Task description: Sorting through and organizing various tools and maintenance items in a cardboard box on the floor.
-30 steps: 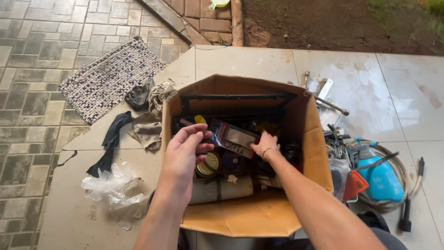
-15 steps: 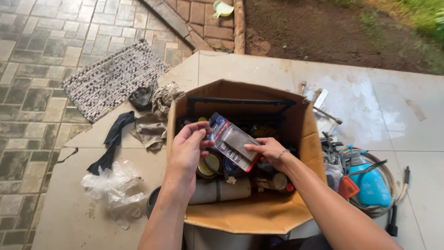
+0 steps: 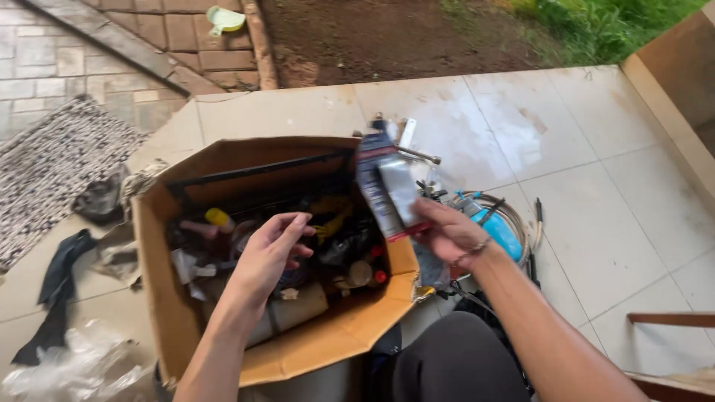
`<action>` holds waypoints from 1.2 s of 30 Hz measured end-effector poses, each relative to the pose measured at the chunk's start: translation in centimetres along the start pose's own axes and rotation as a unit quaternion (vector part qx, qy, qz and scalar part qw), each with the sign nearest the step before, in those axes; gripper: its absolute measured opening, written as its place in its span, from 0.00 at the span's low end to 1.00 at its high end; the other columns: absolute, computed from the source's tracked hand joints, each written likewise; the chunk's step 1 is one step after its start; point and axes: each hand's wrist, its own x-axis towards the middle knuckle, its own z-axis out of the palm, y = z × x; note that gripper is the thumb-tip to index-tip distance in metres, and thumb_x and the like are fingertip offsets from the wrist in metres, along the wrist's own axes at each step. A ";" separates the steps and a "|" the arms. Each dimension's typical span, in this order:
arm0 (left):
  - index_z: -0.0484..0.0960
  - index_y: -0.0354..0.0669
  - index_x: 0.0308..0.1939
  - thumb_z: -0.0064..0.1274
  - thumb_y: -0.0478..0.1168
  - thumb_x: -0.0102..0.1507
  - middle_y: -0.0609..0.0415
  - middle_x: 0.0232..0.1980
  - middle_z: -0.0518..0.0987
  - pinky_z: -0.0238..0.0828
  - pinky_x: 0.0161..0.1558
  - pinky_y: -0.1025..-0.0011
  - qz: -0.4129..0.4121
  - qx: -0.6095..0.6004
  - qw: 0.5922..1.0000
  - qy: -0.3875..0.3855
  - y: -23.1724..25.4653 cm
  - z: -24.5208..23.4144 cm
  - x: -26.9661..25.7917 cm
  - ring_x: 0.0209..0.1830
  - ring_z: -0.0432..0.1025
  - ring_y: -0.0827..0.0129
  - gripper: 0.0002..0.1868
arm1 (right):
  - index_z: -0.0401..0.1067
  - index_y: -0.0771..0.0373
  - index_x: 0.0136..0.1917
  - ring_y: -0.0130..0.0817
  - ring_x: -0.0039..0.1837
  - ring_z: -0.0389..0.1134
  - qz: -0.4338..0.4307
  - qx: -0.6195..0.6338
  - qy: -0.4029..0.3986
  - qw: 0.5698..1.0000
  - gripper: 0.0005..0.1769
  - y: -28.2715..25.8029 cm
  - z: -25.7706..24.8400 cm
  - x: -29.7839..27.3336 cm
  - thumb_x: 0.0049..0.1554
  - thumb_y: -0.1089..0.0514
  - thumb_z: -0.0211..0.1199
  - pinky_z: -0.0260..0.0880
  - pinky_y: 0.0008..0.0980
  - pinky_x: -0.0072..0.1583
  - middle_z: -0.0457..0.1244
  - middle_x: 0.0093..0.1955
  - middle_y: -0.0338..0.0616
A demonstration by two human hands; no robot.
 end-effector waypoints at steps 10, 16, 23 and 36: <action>0.80 0.45 0.60 0.47 0.49 0.67 0.57 0.51 0.83 0.68 0.42 0.74 -0.078 0.057 0.995 0.038 -1.5 1.1 1.9 0.42 0.73 0.74 0.21 | 0.70 0.60 0.63 0.32 0.53 0.69 -0.027 -0.083 0.263 0.961 0.20 7.0 -21.2 -0.9 0.60 0.52 0.63 0.67 0.35 0.48 0.69 0.55 0.41; 0.81 0.46 0.60 0.47 0.48 0.67 0.58 0.52 0.84 0.67 0.44 0.73 -0.113 0.099 0.987 0.053 -3.2 0.3 2.5 0.43 0.74 0.73 0.20 | 0.53 0.51 0.77 0.43 0.54 0.67 0.072 -0.143 0.355 0.921 0.39 12.9 -23.4 0.6 0.56 0.55 0.66 0.73 0.45 0.57 0.68 0.61 0.48; 0.80 0.46 0.58 0.47 0.47 0.68 0.58 0.51 0.83 0.67 0.41 0.73 -0.094 0.053 0.990 0.086 -2.5 -0.9 2.0 0.41 0.73 0.75 0.18 | 0.64 0.54 0.75 0.33 0.60 0.69 0.013 -0.487 0.225 0.844 0.34 16.8 -31.1 3.1 0.57 0.53 0.67 0.71 0.31 0.55 0.68 0.64 0.45; 0.80 0.46 0.53 0.46 0.42 0.69 0.59 0.46 0.81 0.67 0.37 0.77 0.027 -0.159 0.970 0.184 -0.1 -7.0 -1.0 0.35 0.73 0.79 0.12 | 0.75 0.58 0.57 0.35 0.47 0.73 -0.012 -0.654 -0.194 0.731 0.18 8.3 7.4 9.0 0.56 0.50 0.66 0.75 0.36 0.50 0.71 0.48 0.42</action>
